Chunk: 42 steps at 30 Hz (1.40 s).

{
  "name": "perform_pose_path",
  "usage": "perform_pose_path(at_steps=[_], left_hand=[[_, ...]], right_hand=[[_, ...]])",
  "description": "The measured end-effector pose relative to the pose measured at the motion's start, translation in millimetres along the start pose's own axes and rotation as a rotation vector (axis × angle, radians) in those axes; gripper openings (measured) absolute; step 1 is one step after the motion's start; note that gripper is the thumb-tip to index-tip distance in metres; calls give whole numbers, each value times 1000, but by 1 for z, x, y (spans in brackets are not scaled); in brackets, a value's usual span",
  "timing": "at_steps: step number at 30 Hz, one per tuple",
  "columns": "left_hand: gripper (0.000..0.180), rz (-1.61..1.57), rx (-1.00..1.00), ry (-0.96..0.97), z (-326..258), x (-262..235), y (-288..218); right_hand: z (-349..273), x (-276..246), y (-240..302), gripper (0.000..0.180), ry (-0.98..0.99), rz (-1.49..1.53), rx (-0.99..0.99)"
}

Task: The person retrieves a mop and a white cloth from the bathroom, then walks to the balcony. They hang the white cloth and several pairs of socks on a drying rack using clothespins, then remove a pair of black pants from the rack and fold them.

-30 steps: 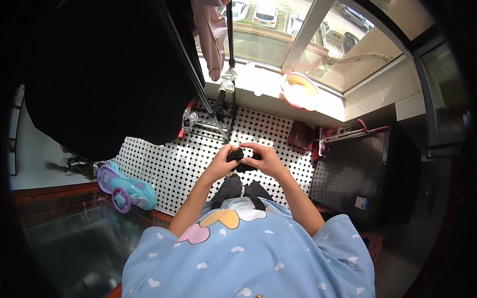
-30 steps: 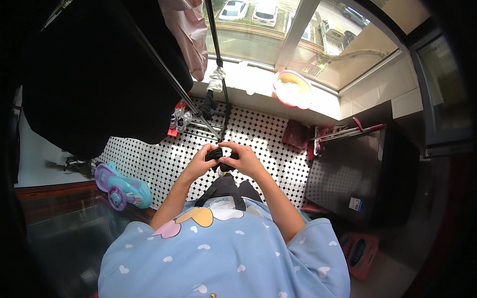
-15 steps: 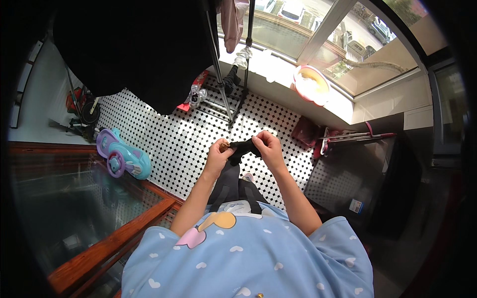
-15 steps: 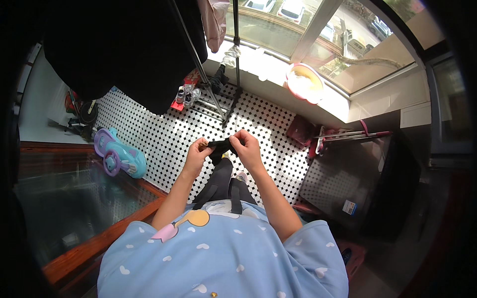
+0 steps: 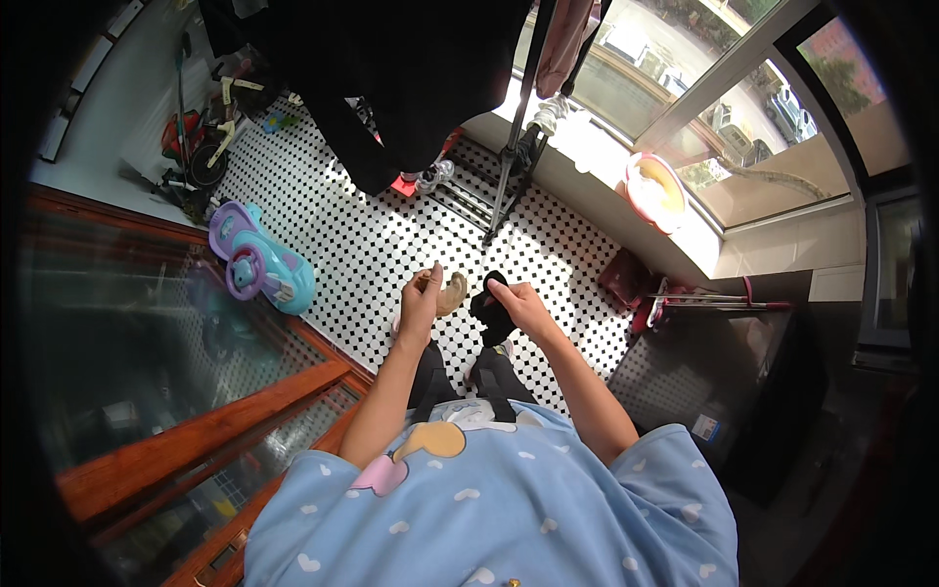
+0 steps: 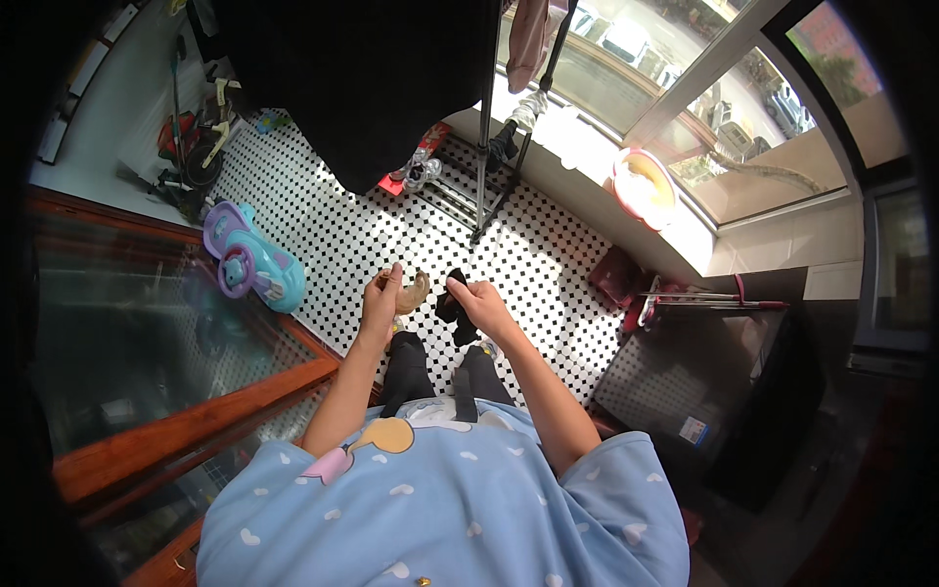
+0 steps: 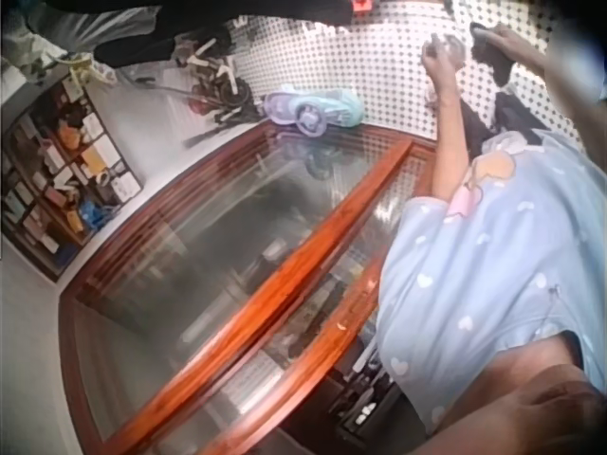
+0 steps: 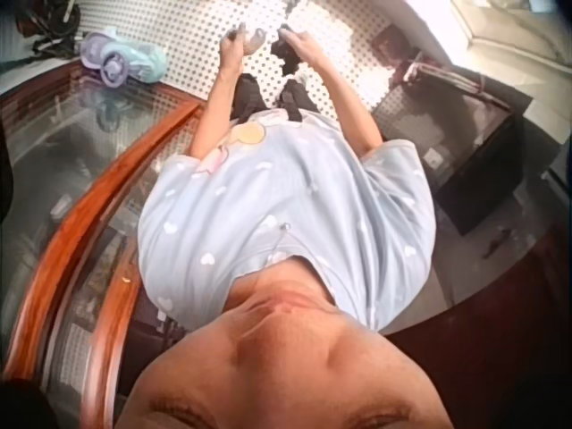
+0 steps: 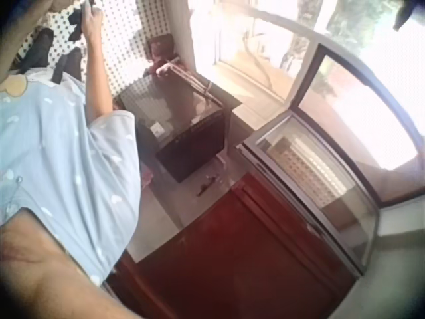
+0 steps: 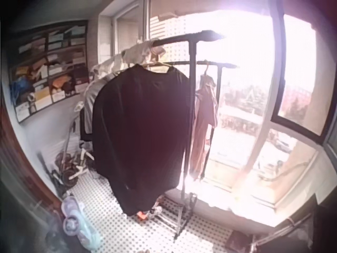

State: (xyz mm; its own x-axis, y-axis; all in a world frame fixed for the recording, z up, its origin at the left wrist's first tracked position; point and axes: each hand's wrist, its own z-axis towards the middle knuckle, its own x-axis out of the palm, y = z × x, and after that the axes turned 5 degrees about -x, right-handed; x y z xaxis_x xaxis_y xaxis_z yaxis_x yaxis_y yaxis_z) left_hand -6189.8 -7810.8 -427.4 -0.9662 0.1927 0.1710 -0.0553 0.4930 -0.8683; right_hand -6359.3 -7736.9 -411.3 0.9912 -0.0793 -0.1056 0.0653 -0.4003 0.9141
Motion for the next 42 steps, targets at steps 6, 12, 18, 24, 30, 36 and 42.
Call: perform_pose_path(at_steps=[6,12,18,24,30,36,42], left_hand=[[39,294,-8,323,9,-60,-11],[23,44,-316,332,29,-136,-41],[18,72,-105,305,47,-200,-72],[16,193,27,386,54,-227,-116],[17,-238,-119,452,68,-247,-134],[19,269,-170,619,78,-255,-141],[12,729,31,320,107,-260,-120]], right_hand=[[23,55,26,52,146,-69,-52],[46,124,39,50,427,-557,-93],[65,191,38,47,222,-203,-89],[84,221,68,34,126,-118,-65],[86,224,112,37,128,169,-114],[96,229,104,31,91,32,-1],[121,225,76,51,144,-273,20]])
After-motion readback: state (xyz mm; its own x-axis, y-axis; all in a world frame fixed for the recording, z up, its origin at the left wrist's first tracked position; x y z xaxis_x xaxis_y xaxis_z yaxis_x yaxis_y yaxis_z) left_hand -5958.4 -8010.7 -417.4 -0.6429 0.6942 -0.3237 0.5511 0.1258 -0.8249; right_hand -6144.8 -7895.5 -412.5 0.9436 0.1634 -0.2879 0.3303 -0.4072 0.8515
